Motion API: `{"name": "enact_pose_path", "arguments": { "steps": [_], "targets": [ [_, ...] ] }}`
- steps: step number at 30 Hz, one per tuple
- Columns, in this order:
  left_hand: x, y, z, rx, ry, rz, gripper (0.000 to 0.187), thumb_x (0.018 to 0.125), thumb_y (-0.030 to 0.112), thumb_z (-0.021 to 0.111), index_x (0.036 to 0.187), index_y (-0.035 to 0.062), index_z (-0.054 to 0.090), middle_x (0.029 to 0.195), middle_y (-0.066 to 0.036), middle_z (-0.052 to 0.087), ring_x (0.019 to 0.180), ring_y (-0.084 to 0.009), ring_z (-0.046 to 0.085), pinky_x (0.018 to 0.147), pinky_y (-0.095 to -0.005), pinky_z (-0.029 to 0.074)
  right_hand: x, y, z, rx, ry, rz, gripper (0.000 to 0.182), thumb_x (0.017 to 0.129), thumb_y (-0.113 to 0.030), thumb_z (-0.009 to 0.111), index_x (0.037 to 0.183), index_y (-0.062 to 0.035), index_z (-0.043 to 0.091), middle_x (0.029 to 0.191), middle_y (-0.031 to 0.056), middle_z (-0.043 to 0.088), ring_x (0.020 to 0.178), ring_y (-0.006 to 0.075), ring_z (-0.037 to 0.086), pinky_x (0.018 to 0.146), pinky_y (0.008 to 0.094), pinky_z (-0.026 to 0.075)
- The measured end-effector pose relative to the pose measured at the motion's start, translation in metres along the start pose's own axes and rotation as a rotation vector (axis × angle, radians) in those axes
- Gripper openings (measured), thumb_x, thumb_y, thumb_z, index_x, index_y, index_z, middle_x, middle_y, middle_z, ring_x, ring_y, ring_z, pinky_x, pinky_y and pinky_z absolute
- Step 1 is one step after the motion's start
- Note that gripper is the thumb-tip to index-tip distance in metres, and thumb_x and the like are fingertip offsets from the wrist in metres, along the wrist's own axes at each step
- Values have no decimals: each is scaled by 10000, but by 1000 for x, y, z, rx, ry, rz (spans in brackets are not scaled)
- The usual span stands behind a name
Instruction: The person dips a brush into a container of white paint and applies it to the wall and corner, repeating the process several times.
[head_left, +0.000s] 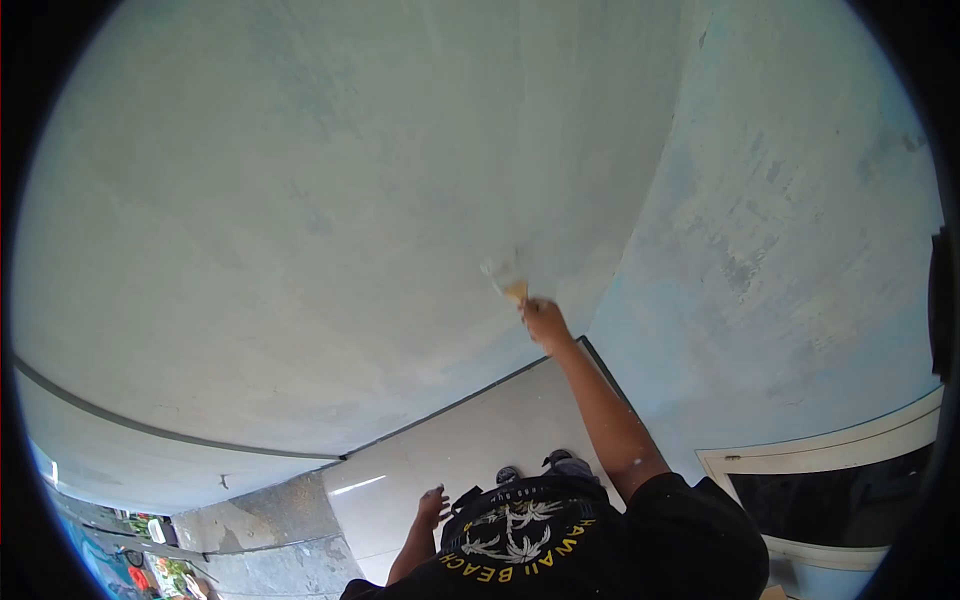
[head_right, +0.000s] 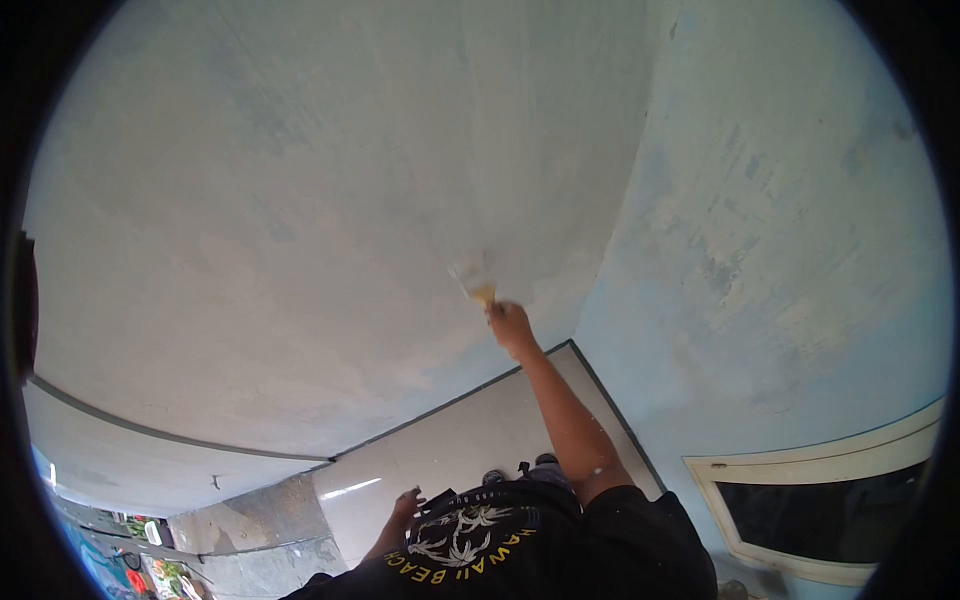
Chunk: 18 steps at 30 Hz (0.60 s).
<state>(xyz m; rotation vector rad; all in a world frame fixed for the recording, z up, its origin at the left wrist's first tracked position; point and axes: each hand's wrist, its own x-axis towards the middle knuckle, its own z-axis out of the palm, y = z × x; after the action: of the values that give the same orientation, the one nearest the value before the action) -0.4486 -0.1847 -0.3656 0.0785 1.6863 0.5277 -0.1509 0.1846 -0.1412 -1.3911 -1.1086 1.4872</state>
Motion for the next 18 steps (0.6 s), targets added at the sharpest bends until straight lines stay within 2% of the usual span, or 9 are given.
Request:
{"name": "enact_pose_path", "arguments": {
  "steps": [2, 3, 6, 7, 10, 12, 14, 17, 18],
  "targets": [
    [-20, -2, 1, 129, -1, 7, 461, 891, 403, 578, 1242, 117, 492, 1143, -113, 583, 915, -225, 554, 737, -401, 483, 21, 106, 0, -72, 85, 272, 251, 931, -251, 538, 827, -28, 586, 572, 17, 485, 406, 101, 382, 362, 281, 300],
    [-18, -7, -1, 158, -19, 38, 466, 887, 406, 586, 1234, 105, 508, 1145, -109, 592, 947, -223, 570, 735, -396, 482, 29, 149, -1, -153, 148, 390, 248, 920, -235, 549, 801, -20, 583, 570, 29, 493, 399, 122, 389, 365, 302, 310],
    [-1, -11, -10, 184, -48, 159, 496, 882, 407, 598, 1251, 89, 506, 1142, -111, 606, 1020, -234, 579, 752, -411, 483, 21, 161, 7, -156, 260, 390, 257, 901, -214, 565, 737, -15, 571, 560, 41, 500, 414, 148, 415, 381, 338, 322],
    [-1, -11, -8, 157, -59, 198, 501, 881, 408, 601, 1253, 86, 507, 1141, -109, 610, 1046, -239, 577, 761, -416, 482, 33, 161, 2, -88, 153, 329, 289, 908, -226, 557, 701, -24, 563, 560, 35, 499, 425, 138, 421, 393, 336, 317],
    [-8, 2, -12, 246, -91, 144, 487, 888, 408, 592, 1250, 92, 511, 1135, -102, 616, 1044, -242, 579, 788, -426, 477, 24, 40, 7, -84, 117, 46, 315, 931, -270, 539, 740, -28, 600, 566, 18, 495, 438, 109, 404, 403, 303, 293],
    [-10, 9, -20, 317, -82, 114, 483, 890, 405, 586, 1253, 96, 510, 1144, -100, 614, 1044, -238, 577, 790, -426, 474, 4, -39, -1, -19, 129, -101, 267, 931, -246, 548, 795, -30, 627, 601, -9, 509, 452, 54, 381, 392, 238, 287],
    [-13, 11, -28, 313, -74, 98, 487, 889, 407, 582, 1256, 96, 508, 1162, -103, 606, 1050, -236, 570, 795, -428, 469, -39, -109, -14, 15, 100, -244, 251, 954, -225, 513, 906, -3, 621, 623, -30, 486, 452, 17, 344, 397, 190, 269],
    [-10, 5, -42, 288, -68, 56, 499, 887, 414, 578, 1264, 95, 500, 1182, -113, 594, 1066, -244, 557, 815, -435, 460, -70, -156, -19, 64, 90, -363, 255, 965, -229, 502, 947, 0, 613, 621, -39, 466, 447, 15, 319, 401, 182, 265],
    [-8, 2, -46, 342, -68, 11, 504, 886, 414, 577, 1270, 98, 494, 1182, -114, 593, 1065, -250, 556, 819, -438, 457, -76, -162, -20, 99, 51, -404, 284, 961, -245, 494, 930, 7, 621, 627, -24, 484, 481, 33, 348, 441, 207, 297]
  ]
}}
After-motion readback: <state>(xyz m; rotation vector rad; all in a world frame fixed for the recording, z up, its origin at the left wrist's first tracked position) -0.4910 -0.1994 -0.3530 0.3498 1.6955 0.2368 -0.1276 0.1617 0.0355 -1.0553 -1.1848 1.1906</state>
